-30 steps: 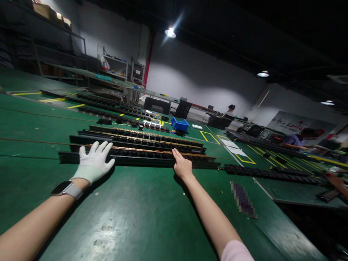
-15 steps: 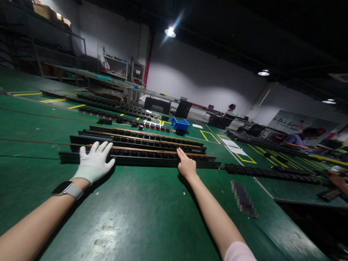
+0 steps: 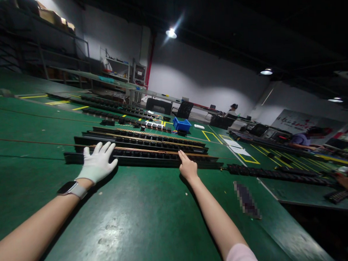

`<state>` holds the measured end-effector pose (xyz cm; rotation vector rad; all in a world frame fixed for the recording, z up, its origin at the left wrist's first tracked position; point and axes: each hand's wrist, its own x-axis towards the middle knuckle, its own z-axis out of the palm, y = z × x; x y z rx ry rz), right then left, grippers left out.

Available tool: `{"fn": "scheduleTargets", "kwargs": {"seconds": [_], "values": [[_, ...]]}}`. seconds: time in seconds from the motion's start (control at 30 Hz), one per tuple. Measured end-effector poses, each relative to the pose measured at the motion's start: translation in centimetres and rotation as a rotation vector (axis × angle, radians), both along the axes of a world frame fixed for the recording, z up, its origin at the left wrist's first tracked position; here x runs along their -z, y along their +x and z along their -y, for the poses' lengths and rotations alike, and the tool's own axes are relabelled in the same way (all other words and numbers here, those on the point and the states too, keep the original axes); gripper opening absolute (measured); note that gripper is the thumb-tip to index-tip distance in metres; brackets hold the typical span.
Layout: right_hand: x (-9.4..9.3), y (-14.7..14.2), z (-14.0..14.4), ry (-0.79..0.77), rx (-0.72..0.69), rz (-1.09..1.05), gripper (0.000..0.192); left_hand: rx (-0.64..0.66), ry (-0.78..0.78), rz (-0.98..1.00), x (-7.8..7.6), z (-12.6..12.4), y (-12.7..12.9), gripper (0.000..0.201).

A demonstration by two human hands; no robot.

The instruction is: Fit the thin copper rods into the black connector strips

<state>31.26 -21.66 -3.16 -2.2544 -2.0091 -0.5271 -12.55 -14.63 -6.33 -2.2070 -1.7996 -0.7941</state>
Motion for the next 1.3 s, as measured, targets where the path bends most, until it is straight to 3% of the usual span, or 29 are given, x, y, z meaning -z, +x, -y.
{"fn": "scheduleTargets", "kwargs": {"seconds": [0.2,0.43,0.6,1.3], "values": [[0.6,-0.2,0.0,0.022,0.004,-0.014,0.087,-0.018,0.025,0.055,-0.9,0.7,-0.3,0.083],[0.8,-0.3,0.1,0.042,0.019,-0.038,0.091,-0.201,0.043,0.111,-2.2,1.3,-1.9,0.084],[0.9,-0.2,0.1,0.043,0.006,-0.053,0.09,-0.193,-0.07,0.032,-1.8,1.4,-2.2,0.08],[1.3,-0.3,0.1,0.064,0.002,-0.082,0.088,-0.222,-0.009,0.001,-1.5,1.7,-1.5,0.08]]}}
